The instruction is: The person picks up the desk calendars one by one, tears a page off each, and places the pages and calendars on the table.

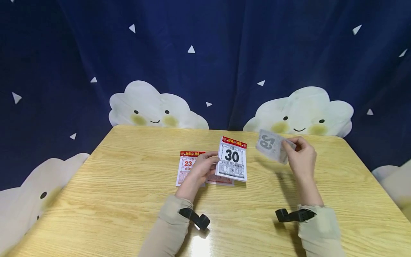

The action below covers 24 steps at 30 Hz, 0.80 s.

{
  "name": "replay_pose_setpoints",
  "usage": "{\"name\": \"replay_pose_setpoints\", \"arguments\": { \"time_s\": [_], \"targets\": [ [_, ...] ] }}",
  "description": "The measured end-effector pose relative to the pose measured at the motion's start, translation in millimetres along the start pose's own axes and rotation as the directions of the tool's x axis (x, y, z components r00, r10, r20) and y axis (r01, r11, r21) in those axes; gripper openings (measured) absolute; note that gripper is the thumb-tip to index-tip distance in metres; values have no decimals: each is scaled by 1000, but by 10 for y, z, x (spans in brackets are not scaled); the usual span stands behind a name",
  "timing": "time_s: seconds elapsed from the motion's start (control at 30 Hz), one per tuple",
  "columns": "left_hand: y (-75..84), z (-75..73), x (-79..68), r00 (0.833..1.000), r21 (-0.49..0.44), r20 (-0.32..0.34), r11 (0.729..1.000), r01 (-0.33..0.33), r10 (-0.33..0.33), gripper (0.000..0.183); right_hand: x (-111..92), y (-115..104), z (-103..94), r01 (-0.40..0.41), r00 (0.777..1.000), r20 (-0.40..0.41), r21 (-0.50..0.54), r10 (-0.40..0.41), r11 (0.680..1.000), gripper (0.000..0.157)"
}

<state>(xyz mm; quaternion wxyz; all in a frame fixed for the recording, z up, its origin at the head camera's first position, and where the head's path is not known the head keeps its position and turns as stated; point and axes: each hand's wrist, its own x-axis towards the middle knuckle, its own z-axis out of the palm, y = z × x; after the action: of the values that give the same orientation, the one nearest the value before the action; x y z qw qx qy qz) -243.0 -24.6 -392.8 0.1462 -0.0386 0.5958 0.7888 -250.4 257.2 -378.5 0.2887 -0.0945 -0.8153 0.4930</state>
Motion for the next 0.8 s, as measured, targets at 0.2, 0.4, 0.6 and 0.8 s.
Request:
{"name": "replay_pose_setpoints", "arguments": {
  "time_s": [0.2, 0.4, 0.6, 0.8],
  "targets": [
    [-97, 119, 17, 1000, 29, 2, 999, 20, -20, 35, -108, -181, -93, 51, 999, -4, -111, -52, 993, 19],
    [-186, 250, 36, 1000, 34, -2, 999, 23, -23, 36, -159, -351, -136, 95, 993, -39, -343, -116, 934, 19],
    [-250, 339, 64, 1000, 46, -17, 999, 16, -15, 35, -151, -306, -139, 188, 970, -58, -441, -237, 878, 16],
    [-247, 380, 65, 998, 174, -55, 985, 12, -2, 31, -203, -231, -105, 284, 949, 35, -525, -313, 802, 14]
  ]
}}
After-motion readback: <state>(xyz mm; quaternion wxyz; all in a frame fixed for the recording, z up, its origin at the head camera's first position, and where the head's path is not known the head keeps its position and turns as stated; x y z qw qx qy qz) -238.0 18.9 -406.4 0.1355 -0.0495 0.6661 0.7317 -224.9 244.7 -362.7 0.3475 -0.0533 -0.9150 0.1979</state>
